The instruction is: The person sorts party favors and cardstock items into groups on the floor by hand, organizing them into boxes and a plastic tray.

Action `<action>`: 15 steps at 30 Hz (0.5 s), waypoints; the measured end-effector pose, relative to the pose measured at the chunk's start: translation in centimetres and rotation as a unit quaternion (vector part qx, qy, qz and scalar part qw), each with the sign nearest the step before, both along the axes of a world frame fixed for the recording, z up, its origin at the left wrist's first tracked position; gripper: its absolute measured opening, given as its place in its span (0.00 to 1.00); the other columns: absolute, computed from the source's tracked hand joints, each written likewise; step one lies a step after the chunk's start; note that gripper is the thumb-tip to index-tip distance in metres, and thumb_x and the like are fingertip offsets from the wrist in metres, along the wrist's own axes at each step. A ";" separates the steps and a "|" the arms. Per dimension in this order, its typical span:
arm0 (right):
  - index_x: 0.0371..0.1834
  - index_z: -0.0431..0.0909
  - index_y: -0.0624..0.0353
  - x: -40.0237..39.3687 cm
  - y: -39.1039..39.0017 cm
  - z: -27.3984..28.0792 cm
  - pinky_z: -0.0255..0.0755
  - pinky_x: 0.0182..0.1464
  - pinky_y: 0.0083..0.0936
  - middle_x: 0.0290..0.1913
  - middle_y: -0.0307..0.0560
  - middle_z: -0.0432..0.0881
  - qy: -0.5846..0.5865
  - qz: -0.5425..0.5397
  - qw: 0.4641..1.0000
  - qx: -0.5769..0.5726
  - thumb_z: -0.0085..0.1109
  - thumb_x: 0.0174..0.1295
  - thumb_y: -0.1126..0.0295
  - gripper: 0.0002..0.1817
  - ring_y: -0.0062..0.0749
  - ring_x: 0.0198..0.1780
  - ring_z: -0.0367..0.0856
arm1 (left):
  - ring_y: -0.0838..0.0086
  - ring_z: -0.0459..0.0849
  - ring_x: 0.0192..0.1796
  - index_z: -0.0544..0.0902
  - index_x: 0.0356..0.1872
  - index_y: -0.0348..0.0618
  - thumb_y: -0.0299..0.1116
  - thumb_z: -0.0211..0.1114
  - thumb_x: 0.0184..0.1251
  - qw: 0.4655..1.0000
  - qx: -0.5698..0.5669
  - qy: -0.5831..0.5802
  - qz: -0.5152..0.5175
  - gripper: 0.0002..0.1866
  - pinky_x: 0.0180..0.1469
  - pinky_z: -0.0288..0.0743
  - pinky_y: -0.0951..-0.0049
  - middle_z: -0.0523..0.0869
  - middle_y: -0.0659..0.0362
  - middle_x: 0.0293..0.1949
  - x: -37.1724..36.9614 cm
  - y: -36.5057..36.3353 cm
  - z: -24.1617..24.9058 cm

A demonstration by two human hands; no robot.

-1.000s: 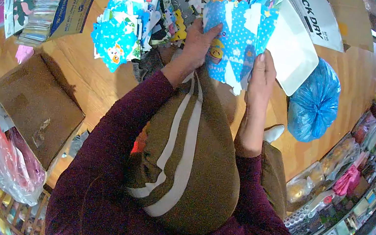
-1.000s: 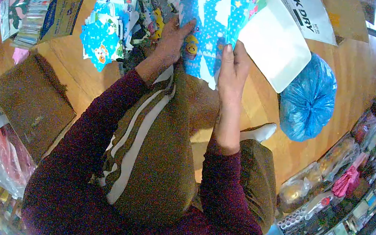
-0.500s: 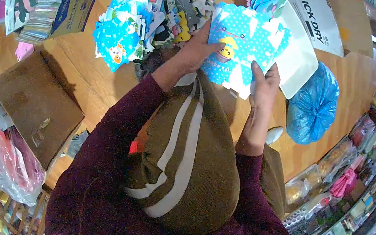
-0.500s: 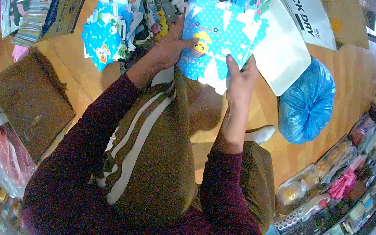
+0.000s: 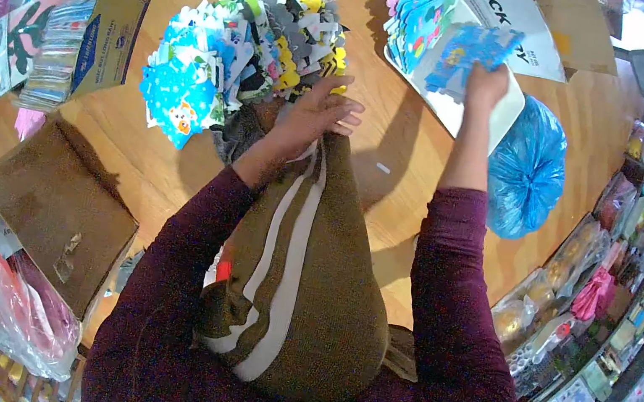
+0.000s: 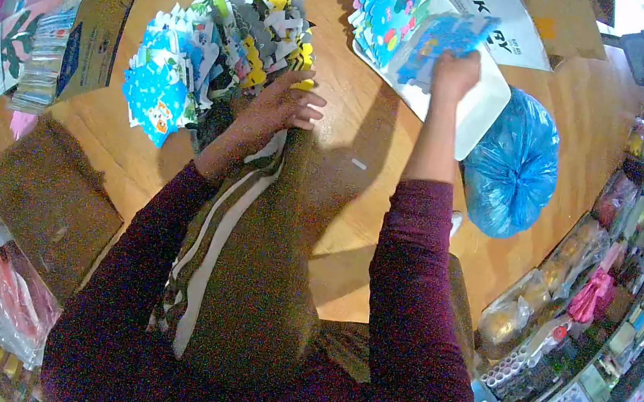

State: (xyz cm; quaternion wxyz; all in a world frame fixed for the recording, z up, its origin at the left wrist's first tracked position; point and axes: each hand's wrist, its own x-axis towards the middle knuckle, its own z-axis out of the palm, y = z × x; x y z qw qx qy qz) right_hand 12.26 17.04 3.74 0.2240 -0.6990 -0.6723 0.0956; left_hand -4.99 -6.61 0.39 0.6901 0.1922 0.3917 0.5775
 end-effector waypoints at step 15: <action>0.51 0.64 0.73 -5.4 -2.0 -6.4 0.67 0.49 0.33 0.46 0.64 0.73 0.187 0.084 0.961 -0.188 0.64 0.41 0.50 0.41 0.47 0.48 0.74 | 0.74 0.78 0.39 0.63 0.54 0.42 0.33 0.53 0.63 0.999 -0.048 0.014 0.020 0.19 0.42 0.74 0.75 0.78 0.54 0.42 -1.7 -1.0 0.6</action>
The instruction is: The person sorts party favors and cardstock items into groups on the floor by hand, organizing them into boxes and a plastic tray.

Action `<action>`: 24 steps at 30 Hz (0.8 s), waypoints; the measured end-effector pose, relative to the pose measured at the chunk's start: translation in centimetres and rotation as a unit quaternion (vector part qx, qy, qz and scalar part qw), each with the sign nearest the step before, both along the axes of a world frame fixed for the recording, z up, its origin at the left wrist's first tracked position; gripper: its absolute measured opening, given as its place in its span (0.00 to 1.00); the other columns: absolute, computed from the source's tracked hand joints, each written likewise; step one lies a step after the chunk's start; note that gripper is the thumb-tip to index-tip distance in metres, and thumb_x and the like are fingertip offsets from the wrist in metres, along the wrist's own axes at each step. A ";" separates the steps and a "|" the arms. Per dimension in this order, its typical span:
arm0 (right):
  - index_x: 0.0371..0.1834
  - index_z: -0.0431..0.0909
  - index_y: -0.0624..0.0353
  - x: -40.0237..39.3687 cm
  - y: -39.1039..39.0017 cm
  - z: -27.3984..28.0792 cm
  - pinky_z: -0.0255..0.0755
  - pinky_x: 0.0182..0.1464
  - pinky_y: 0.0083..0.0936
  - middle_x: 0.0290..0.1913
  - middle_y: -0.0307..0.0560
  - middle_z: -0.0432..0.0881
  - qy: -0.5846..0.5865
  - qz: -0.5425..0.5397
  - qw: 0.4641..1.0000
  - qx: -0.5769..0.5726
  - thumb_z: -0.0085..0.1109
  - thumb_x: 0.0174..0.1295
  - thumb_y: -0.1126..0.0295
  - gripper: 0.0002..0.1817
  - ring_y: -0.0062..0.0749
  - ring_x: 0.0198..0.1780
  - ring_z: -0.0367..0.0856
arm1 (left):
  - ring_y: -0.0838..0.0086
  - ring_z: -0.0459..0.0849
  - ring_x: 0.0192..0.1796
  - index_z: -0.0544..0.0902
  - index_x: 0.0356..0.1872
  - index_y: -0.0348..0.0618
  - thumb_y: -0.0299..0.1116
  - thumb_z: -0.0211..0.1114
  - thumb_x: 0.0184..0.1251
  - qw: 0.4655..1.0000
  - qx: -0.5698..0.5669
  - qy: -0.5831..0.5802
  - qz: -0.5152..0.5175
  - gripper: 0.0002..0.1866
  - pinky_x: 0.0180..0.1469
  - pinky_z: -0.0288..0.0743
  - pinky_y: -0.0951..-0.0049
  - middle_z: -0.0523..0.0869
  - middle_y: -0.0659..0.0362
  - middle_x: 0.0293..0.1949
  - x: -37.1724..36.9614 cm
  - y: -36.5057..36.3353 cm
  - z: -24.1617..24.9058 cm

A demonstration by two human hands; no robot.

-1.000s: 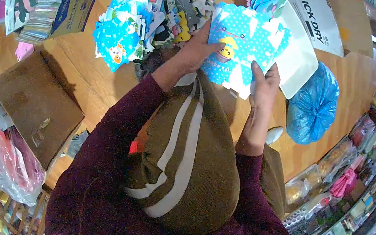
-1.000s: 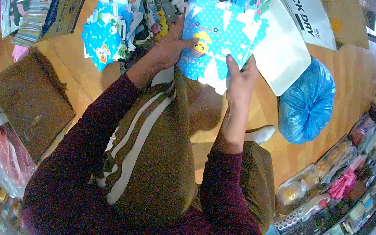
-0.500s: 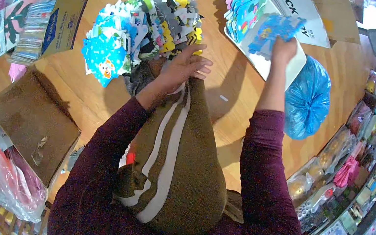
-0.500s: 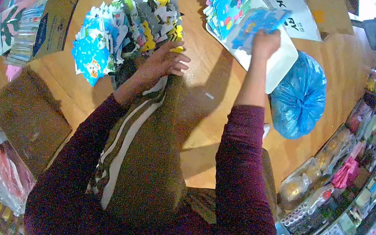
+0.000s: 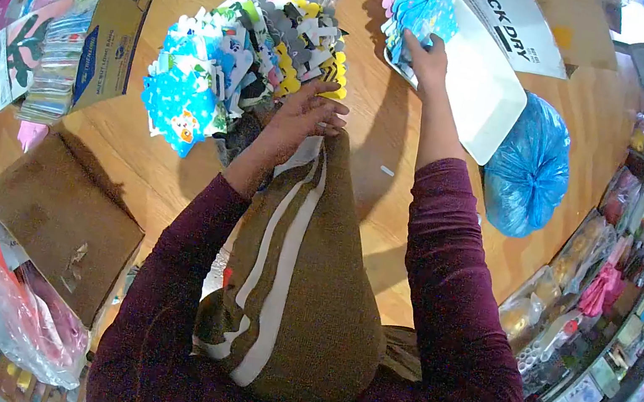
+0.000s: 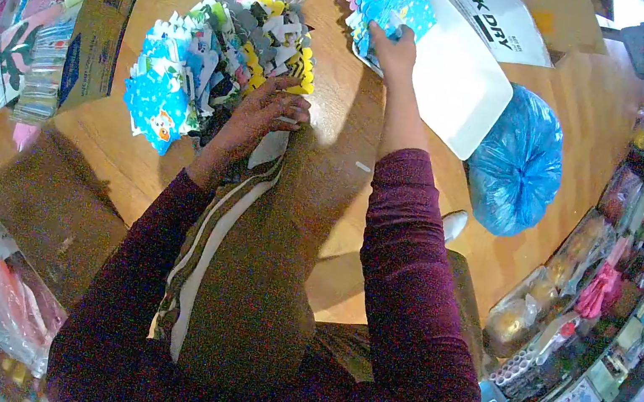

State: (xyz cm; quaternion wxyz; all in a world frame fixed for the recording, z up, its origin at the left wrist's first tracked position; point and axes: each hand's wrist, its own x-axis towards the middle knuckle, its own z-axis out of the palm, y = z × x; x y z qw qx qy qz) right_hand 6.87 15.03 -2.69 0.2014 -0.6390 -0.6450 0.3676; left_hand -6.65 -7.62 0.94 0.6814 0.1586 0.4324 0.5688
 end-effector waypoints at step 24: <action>0.38 0.69 0.66 9.5 -14.8 0.8 0.74 0.32 0.28 0.38 0.50 0.75 0.259 -0.233 0.937 -0.041 0.49 0.59 0.71 0.09 0.34 0.36 0.76 | 0.50 0.56 0.62 0.53 0.62 0.41 0.35 0.75 0.32 0.651 -0.057 0.757 0.022 0.52 0.63 0.51 0.59 0.60 0.45 0.60 -17.4 -12.8 -3.4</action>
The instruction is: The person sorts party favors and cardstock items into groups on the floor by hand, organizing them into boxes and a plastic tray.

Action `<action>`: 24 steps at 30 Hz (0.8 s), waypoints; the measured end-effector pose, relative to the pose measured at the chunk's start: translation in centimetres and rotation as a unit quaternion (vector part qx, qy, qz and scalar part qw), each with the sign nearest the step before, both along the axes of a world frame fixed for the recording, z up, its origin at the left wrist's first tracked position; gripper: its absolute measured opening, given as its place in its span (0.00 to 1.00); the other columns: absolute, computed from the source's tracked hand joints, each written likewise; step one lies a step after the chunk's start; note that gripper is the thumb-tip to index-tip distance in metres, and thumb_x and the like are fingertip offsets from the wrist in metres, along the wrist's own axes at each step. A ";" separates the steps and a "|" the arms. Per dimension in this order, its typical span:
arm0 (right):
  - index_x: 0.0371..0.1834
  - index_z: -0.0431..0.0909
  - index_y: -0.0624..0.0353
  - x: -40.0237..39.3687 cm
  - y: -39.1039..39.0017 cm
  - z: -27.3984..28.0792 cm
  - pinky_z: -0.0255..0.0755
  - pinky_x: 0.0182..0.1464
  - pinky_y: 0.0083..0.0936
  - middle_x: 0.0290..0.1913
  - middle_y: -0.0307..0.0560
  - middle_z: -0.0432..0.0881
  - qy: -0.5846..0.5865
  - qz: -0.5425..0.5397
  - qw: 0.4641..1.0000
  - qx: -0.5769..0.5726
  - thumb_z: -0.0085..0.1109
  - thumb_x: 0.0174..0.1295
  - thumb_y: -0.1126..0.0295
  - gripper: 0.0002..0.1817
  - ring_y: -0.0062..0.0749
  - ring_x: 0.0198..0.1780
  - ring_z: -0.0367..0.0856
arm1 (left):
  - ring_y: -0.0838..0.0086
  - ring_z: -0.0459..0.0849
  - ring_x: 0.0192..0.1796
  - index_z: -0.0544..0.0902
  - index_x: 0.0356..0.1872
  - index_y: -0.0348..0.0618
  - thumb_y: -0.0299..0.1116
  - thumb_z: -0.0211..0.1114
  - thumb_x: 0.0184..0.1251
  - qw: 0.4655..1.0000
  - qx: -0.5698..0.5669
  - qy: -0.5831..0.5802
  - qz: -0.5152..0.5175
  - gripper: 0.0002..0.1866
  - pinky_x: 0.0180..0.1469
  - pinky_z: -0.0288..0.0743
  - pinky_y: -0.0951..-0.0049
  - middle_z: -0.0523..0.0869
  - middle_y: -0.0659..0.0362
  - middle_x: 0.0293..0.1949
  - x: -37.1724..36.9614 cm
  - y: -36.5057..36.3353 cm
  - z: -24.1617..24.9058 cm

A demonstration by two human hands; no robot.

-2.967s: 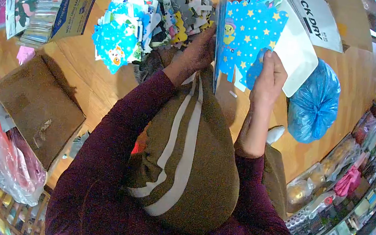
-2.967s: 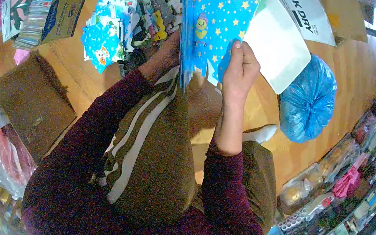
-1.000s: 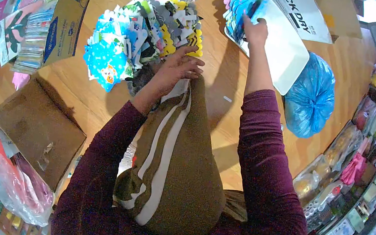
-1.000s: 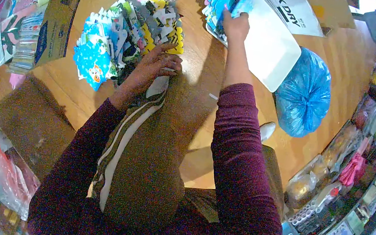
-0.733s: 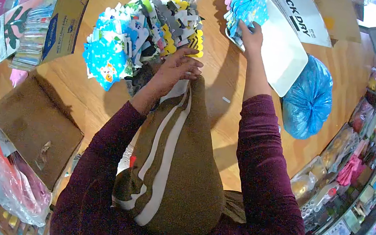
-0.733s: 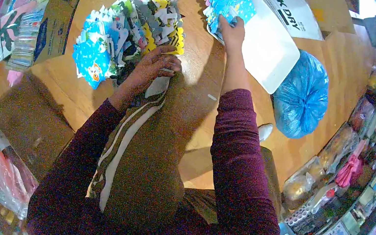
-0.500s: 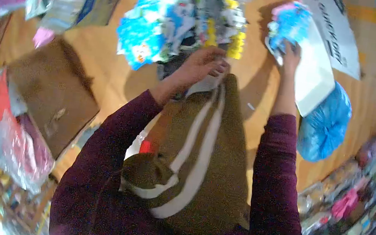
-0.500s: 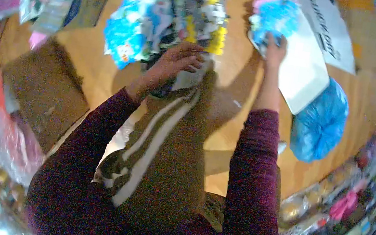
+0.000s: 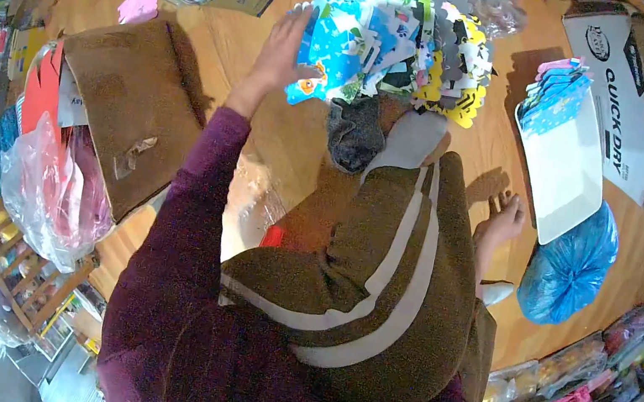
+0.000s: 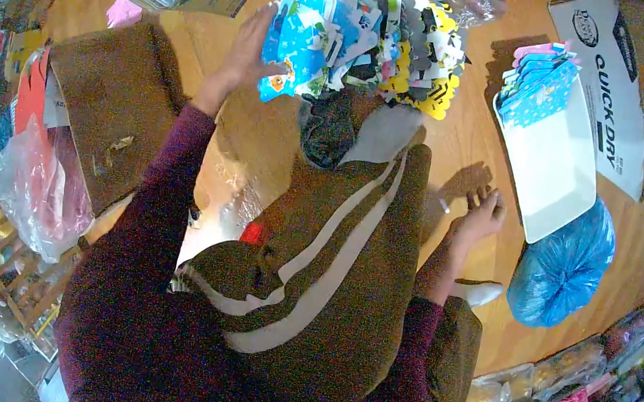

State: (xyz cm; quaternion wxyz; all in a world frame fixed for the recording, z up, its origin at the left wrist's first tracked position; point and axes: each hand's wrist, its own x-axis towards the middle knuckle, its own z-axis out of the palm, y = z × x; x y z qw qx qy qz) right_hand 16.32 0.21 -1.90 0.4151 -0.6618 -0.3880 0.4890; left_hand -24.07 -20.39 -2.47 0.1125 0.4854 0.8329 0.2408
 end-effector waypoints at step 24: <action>0.31 0.73 0.66 -2.6 -0.6 -0.1 0.74 0.28 0.23 0.31 0.48 0.77 -0.044 0.130 0.990 0.008 0.49 0.58 0.74 0.06 0.28 0.30 0.77 | 0.55 0.74 0.44 0.72 0.46 0.41 0.33 0.75 0.29 0.996 -0.055 -0.057 0.028 0.34 0.47 0.69 0.65 0.76 0.50 0.40 -1.8 1.1 1.4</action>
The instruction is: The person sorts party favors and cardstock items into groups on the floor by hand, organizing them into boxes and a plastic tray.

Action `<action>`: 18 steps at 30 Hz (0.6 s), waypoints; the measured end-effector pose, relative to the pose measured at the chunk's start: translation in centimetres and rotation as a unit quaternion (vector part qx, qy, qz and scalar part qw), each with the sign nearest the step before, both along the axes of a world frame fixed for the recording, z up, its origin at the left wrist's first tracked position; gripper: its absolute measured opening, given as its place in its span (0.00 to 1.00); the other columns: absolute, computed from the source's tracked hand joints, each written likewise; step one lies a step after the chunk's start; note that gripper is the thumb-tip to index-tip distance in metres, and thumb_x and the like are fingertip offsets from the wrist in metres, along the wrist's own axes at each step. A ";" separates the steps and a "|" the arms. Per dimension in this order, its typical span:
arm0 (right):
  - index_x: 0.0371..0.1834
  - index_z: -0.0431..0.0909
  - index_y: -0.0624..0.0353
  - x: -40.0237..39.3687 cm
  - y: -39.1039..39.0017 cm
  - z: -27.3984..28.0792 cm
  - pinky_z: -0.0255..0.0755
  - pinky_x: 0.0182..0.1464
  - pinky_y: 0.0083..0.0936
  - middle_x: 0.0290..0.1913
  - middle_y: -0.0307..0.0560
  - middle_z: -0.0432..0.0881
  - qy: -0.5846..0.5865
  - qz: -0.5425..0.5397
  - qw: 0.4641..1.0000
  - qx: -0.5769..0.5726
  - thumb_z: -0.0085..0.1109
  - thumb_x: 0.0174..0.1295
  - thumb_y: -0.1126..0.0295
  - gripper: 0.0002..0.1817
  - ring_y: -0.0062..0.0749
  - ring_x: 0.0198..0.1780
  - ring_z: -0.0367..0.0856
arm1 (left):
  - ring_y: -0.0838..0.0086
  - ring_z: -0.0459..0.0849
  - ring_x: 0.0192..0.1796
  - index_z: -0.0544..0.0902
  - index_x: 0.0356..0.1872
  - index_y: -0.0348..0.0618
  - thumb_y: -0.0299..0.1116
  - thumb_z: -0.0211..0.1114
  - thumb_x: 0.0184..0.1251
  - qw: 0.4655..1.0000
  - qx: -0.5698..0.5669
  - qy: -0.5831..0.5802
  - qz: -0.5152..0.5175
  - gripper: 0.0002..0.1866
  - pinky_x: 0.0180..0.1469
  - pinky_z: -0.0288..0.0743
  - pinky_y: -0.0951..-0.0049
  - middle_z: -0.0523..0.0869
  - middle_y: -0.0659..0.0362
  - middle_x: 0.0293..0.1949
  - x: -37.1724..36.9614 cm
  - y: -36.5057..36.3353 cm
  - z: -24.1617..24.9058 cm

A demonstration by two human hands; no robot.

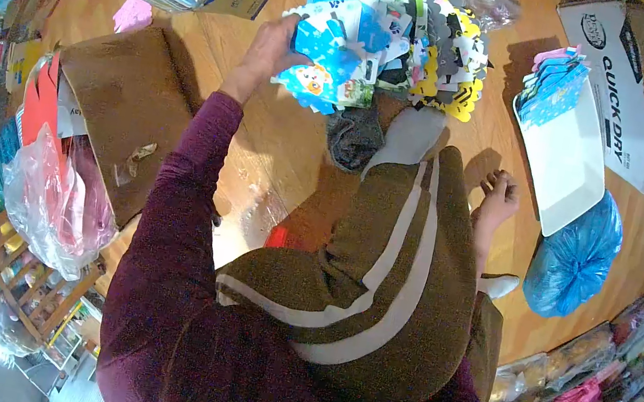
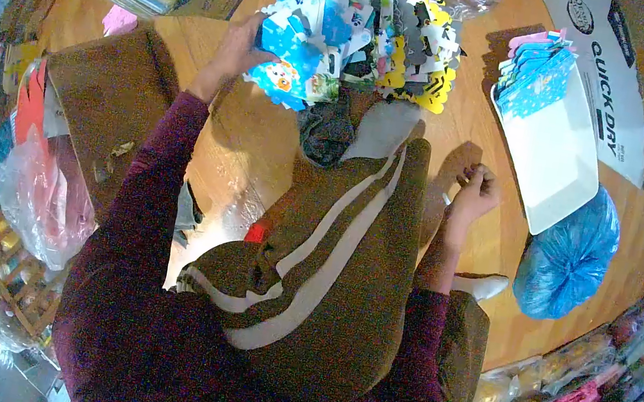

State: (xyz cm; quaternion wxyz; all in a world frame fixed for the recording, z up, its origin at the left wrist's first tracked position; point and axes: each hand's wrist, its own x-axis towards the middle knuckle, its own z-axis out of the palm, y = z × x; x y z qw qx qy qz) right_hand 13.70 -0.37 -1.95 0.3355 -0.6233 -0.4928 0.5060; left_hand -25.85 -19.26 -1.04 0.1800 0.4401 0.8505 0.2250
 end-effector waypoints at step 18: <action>0.40 0.72 0.62 -7.9 0.8 3.0 0.73 0.35 0.21 0.34 0.44 0.76 0.070 0.196 0.978 -0.028 0.45 0.62 0.68 0.10 0.25 0.35 0.76 | 0.76 0.79 0.34 0.75 0.41 0.35 0.27 0.66 0.49 0.812 0.227 -0.493 0.213 0.16 0.38 0.75 0.75 0.81 0.57 0.35 3.3 5.7 2.4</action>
